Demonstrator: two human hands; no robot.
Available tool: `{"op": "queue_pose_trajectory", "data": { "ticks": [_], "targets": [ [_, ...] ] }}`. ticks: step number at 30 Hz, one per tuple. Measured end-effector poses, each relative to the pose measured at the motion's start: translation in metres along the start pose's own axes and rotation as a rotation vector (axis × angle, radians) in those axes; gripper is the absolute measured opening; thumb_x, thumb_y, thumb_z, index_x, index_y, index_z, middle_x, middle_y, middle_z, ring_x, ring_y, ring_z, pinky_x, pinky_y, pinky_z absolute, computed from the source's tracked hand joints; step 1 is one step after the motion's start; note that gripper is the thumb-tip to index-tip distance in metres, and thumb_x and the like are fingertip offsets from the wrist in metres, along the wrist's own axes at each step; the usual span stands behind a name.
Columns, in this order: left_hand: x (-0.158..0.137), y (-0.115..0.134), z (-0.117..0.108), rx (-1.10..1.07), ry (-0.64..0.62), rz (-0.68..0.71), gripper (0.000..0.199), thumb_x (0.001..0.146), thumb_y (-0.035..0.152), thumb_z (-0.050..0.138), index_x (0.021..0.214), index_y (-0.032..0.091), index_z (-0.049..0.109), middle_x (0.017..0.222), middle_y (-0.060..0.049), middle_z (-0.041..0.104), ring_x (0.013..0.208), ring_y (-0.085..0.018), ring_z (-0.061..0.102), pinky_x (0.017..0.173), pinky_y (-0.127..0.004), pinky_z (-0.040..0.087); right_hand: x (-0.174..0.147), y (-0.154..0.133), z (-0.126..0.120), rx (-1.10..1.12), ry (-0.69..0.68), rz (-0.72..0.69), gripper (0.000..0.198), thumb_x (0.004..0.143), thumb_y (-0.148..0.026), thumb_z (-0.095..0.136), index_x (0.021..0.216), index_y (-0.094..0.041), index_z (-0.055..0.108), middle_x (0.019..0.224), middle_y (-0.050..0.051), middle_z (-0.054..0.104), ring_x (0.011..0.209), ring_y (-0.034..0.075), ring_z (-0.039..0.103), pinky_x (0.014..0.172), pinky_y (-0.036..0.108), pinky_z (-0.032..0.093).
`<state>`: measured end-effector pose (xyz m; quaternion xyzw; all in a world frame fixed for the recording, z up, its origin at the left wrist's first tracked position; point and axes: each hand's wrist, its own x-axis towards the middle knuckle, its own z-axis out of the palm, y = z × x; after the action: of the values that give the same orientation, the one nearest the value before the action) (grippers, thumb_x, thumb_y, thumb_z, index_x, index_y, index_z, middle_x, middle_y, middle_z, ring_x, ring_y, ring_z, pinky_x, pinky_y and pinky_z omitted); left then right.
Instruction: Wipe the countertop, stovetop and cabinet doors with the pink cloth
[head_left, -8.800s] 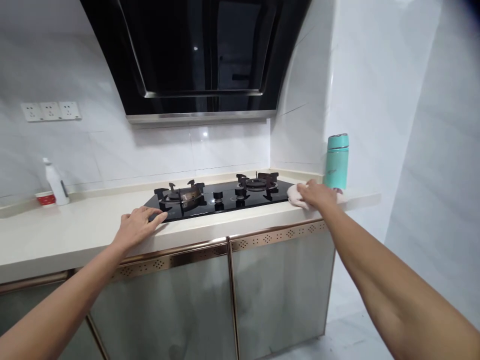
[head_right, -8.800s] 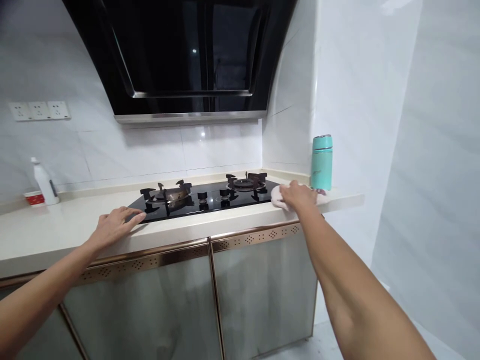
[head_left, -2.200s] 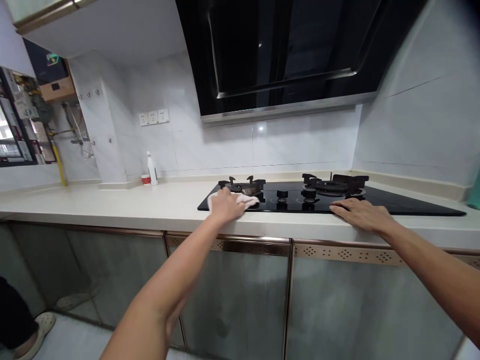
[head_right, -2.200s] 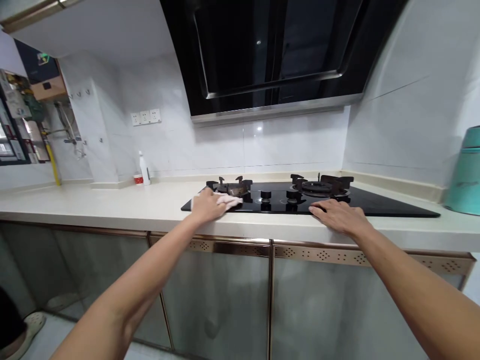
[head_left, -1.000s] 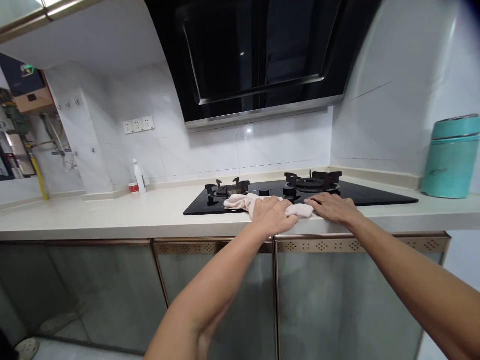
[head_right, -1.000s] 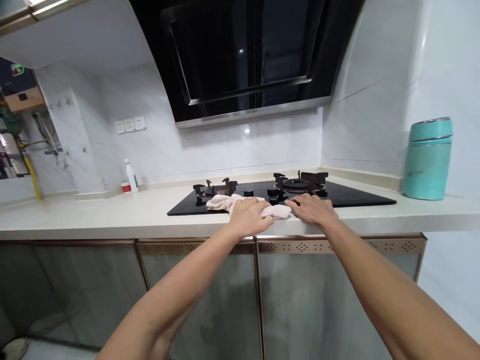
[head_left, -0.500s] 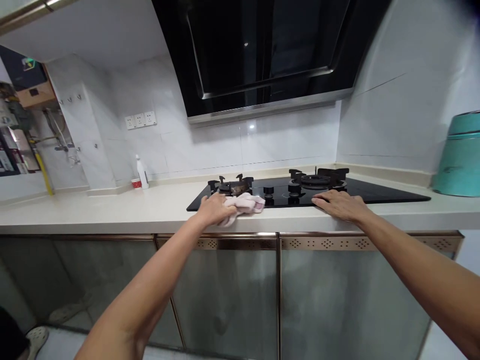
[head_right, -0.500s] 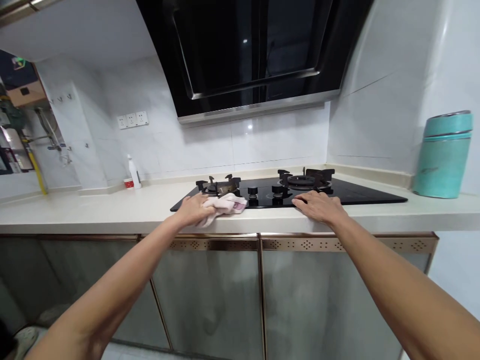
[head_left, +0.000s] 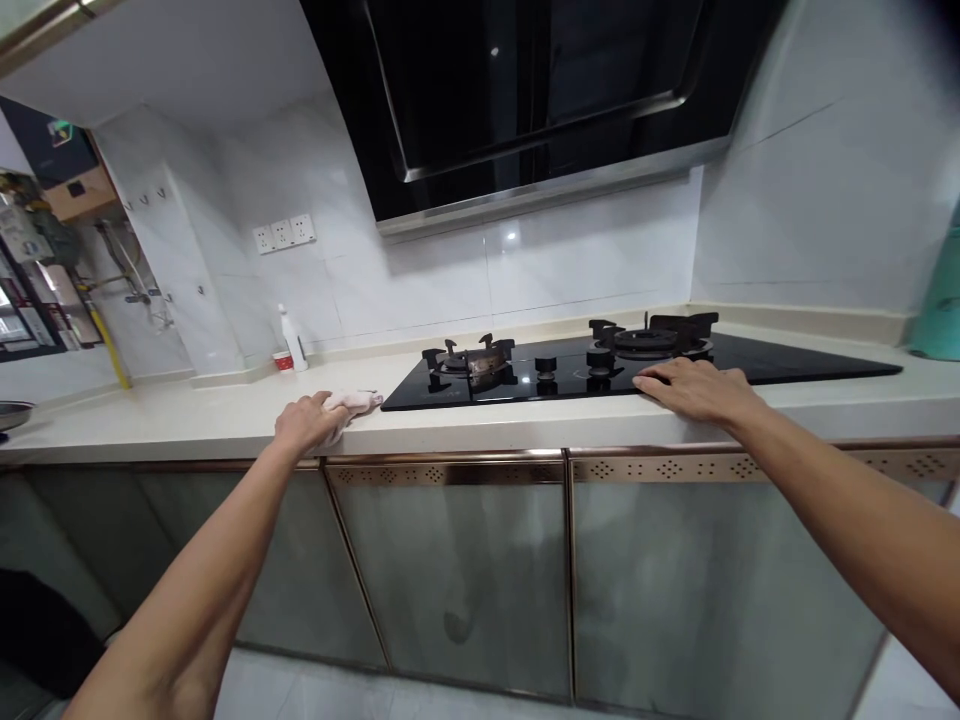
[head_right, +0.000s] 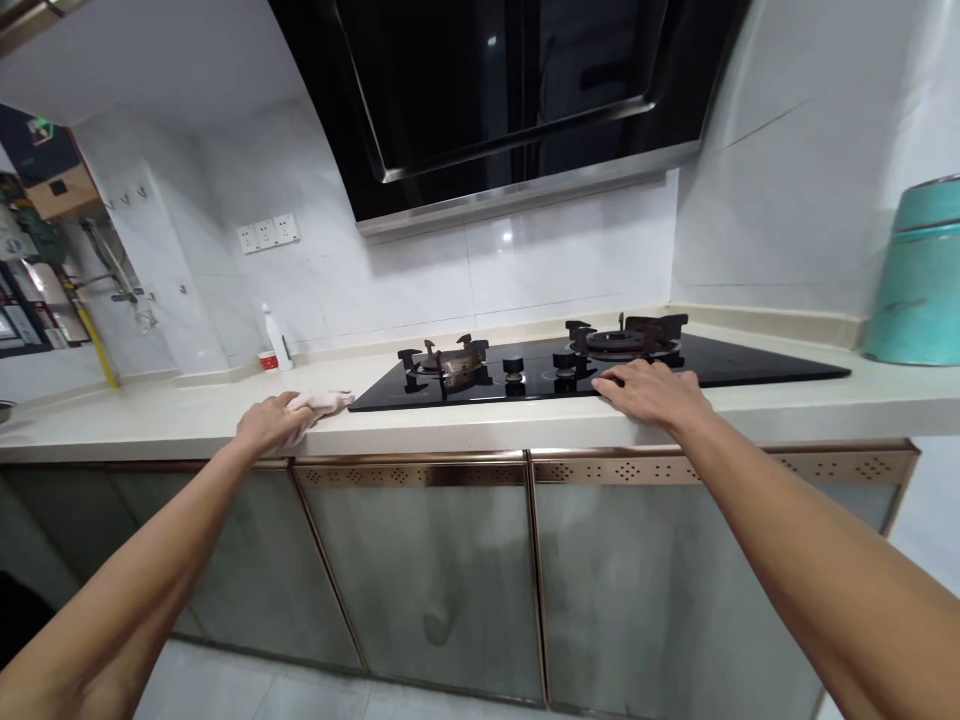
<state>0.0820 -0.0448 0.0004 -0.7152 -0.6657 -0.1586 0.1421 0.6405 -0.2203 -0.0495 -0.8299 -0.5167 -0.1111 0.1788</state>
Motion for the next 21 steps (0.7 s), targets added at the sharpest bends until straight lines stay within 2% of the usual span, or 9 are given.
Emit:
{"op": "queue_pose_trajectory", "data": {
  "ticks": [3,10,18,21],
  "targets": [
    [-0.022,0.032,-0.001,0.029,0.078,0.093,0.067,0.091,0.062,0.037,0.148,0.030,0.049,0.131,-0.015,0.065,0.115,-0.036,0.062,0.092,-0.041,0.047,-0.001,-0.003,-0.002,0.004,0.001,0.006,0.065,0.094,-0.067,0.025,0.134,-0.034,0.064,0.147,0.012,0.054,0.132,0.040,0.048,0.106,0.065,0.035],
    [-0.071,0.136,-0.002,0.024,0.198,0.318,0.062,0.090,0.062,0.047,0.146,0.037,0.051,0.129,-0.012,0.064,0.114,-0.035,0.059,0.097,-0.045,0.040,-0.004,-0.005,-0.001,0.011,0.012,0.028,0.067,0.095,-0.066,0.023,0.136,-0.030,0.062,0.147,0.013,0.054,0.133,0.039,0.047,0.107,0.064,0.036],
    [-0.107,0.262,-0.003,-0.182,0.270,0.665,0.077,0.086,0.084,0.037,0.142,0.034,0.057,0.124,-0.014,0.064,0.113,-0.037,0.058,0.095,-0.049,0.041,-0.004,-0.007,-0.006,-0.006,-0.033,0.048,0.067,0.095,-0.066,0.024,0.138,-0.031,0.062,0.151,0.013,0.051,0.135,0.039,0.047,0.107,0.064,0.036],
    [-0.112,0.297,-0.006,-0.246,0.232,0.724,0.081,0.085,0.086,0.033,0.141,0.033,0.058,0.123,-0.015,0.065,0.111,-0.037,0.059,0.095,-0.049,0.041,-0.003,-0.005,-0.006,-0.005,-0.026,0.049,0.066,0.095,-0.067,0.027,0.137,-0.030,0.062,0.153,0.012,0.050,0.135,0.040,0.046,0.107,0.064,0.036]
  ]
}}
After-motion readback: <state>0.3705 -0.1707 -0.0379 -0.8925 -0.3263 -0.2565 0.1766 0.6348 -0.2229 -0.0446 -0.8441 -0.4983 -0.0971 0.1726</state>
